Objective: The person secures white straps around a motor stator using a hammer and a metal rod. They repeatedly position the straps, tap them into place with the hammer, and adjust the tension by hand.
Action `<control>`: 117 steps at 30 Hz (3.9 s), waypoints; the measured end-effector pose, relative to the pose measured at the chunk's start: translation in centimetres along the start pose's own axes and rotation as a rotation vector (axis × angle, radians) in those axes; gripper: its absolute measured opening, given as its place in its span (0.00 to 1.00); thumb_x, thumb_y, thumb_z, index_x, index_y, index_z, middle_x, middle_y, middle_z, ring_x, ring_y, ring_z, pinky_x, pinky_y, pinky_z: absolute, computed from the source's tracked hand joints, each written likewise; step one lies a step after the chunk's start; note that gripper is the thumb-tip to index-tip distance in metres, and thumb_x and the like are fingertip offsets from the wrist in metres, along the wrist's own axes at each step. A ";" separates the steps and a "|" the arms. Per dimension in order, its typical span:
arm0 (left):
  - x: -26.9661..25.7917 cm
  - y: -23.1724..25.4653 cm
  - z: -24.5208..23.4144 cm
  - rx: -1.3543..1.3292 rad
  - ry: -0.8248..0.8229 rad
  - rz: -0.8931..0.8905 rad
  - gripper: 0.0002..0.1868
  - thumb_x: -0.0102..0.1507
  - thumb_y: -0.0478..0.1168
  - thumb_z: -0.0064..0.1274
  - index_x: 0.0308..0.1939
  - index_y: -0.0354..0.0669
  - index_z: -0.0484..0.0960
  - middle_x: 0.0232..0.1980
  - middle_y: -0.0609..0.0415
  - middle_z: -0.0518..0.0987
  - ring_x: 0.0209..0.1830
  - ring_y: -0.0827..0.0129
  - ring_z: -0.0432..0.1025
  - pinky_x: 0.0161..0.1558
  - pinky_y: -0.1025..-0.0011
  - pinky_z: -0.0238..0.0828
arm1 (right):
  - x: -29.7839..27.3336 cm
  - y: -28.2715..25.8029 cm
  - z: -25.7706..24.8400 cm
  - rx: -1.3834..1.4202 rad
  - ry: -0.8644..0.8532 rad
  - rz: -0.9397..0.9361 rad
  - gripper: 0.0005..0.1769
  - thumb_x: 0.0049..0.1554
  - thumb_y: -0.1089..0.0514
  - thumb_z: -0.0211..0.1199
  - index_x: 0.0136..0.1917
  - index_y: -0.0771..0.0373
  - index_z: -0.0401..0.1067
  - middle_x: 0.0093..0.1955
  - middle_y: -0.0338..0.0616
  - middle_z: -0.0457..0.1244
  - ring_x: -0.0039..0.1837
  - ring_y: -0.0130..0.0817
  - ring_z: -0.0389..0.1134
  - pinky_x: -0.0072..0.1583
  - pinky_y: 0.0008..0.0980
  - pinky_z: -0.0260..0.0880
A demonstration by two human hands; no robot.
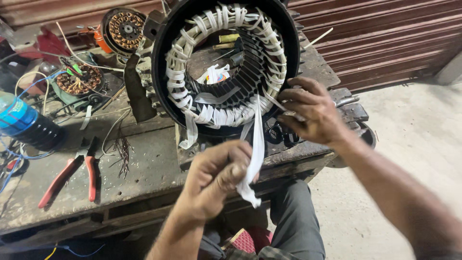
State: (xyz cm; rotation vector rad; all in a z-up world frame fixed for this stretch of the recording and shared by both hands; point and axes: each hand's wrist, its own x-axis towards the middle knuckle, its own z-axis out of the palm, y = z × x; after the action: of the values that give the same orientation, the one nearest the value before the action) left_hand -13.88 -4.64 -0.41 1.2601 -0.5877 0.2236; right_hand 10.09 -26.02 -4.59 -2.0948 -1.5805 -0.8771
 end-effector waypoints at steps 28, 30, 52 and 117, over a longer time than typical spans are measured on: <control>2.4 -5.2 0.4 1.233 0.269 -0.196 0.06 0.67 0.44 0.56 0.44 0.51 0.84 0.43 0.58 0.82 0.49 0.64 0.77 0.56 0.66 0.74 | -5.1 -9.8 -2.0 0.613 -0.182 0.456 0.10 0.55 0.56 0.69 0.41 0.66 0.75 0.33 0.43 0.64 0.35 0.35 0.64 0.38 0.39 0.64; 3.5 -6.3 -1.2 1.522 0.171 0.289 0.20 0.57 0.30 0.49 0.51 0.48 0.86 0.50 0.49 0.82 0.52 0.57 0.75 0.56 0.62 0.69 | -6.8 -9.9 -2.5 0.825 -0.125 0.373 0.08 0.55 0.57 0.69 0.43 0.65 0.76 0.35 0.41 0.65 0.37 0.32 0.65 0.38 0.37 0.64; 10.2 4.3 -12.8 1.859 -0.803 0.260 0.12 0.68 0.44 0.51 0.30 0.46 0.81 0.35 0.53 0.83 0.38 0.67 0.77 0.50 0.62 0.72 | -10.2 2.4 -0.7 -0.062 -0.674 1.214 0.25 0.58 0.45 0.66 0.64 0.58 0.72 0.55 0.51 0.70 0.57 0.46 0.72 0.59 0.44 0.74; 9.1 5.1 -14.2 1.336 -0.313 0.716 0.18 0.57 0.31 0.63 0.18 0.41 0.70 0.24 0.53 0.75 0.30 0.62 0.77 0.33 0.64 0.63 | -6.1 -14.2 5.8 1.260 0.631 1.055 0.14 0.67 0.52 0.46 0.55 0.66 0.59 0.34 0.51 0.61 0.29 0.36 0.64 0.32 0.31 0.66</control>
State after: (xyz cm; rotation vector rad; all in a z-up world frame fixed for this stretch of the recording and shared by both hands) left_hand -4.56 8.82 5.99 2.3356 -1.2428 1.1684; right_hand -3.03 -22.45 -13.98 -1.1553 -0.2845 -0.0174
